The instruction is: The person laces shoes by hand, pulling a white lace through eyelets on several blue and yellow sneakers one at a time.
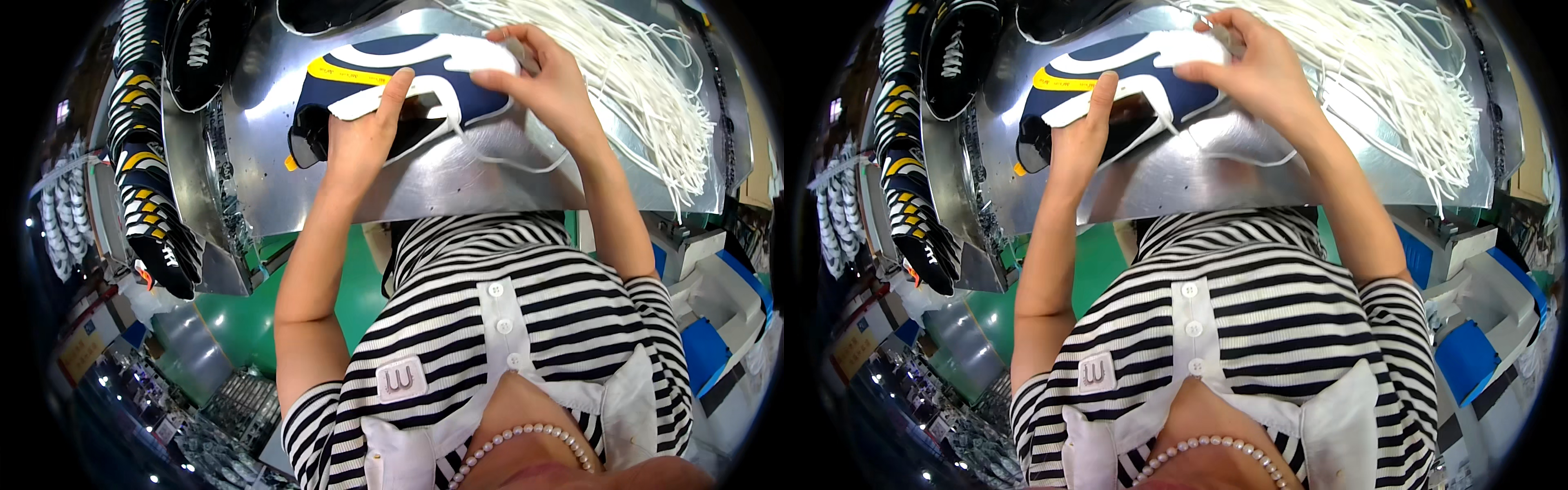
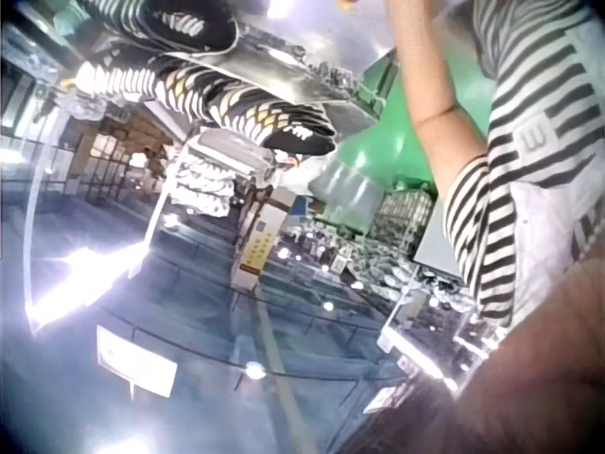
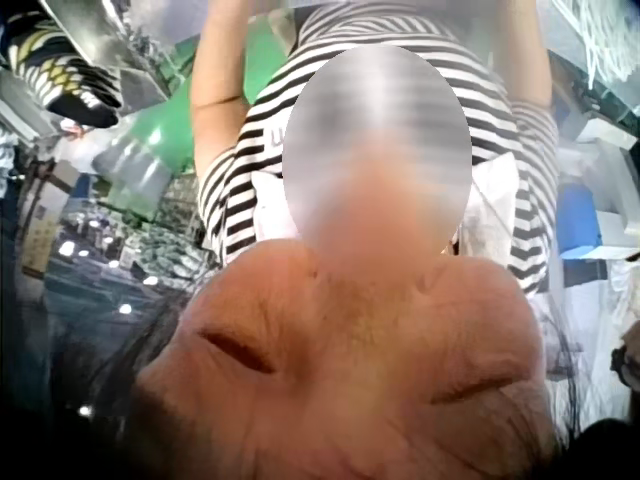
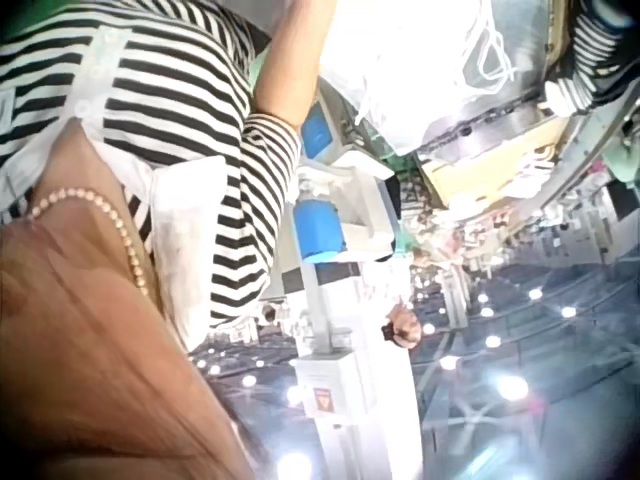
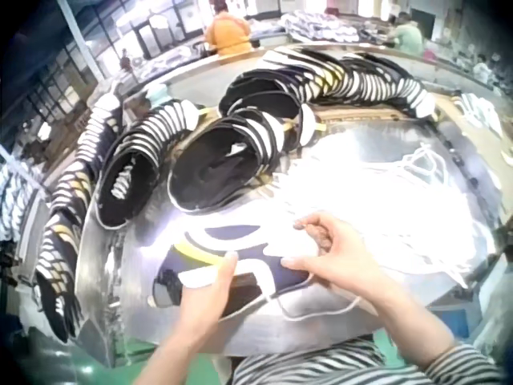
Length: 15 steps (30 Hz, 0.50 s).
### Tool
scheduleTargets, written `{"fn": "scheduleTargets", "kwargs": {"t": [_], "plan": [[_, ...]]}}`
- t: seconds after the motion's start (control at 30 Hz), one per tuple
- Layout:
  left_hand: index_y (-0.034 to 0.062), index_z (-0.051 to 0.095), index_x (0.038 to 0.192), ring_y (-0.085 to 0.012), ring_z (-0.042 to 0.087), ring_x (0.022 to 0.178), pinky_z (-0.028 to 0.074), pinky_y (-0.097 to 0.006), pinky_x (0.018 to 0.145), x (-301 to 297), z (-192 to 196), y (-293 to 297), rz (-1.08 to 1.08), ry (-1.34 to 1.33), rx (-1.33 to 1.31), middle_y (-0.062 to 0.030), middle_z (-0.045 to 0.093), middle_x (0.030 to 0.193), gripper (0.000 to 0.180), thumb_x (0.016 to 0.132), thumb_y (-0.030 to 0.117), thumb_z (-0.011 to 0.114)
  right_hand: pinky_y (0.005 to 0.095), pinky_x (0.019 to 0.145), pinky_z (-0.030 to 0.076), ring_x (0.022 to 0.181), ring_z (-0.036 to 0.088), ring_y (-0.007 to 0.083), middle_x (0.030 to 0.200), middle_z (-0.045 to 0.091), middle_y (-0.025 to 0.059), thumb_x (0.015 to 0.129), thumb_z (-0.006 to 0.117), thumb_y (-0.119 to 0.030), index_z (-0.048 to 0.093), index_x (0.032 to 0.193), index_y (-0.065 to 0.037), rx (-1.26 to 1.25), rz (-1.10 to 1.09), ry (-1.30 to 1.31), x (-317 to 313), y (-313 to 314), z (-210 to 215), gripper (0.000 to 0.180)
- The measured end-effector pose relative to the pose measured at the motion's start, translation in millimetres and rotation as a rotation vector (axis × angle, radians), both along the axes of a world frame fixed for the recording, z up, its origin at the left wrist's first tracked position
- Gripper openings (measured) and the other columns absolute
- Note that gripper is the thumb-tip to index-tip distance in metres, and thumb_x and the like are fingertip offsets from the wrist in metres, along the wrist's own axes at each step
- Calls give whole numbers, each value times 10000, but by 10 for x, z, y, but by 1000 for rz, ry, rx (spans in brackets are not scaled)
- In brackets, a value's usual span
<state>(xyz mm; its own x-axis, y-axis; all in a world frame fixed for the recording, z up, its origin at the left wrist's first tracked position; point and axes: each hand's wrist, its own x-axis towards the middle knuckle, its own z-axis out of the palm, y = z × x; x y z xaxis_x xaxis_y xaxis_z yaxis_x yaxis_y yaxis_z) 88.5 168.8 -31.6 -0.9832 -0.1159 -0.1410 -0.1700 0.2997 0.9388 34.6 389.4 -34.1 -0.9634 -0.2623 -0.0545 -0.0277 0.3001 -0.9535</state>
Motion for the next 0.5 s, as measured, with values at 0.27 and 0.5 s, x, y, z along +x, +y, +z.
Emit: {"fn": "scheduleTargets", "kwargs": {"t": [0.27,0.5], "plan": [[43,671,1008,-330,663,708,506,-382,617,253,106,-81,-280,180,-594,-144,686,808,281,804,213,761,225,651,474,727,599,78,842,680,30,841,754,-280,684,952,-49,-145,-95,-8,-22,-73,-171,266],[31,670,950,-309,653,674,504,-359,612,246,207,168,-147,436,-666,-145,672,819,145,845,118,719,303,587,496,603,639,198,716,667,135,861,727,-242,705,973,-36,289,58,242,164,-112,-303,236]]}}
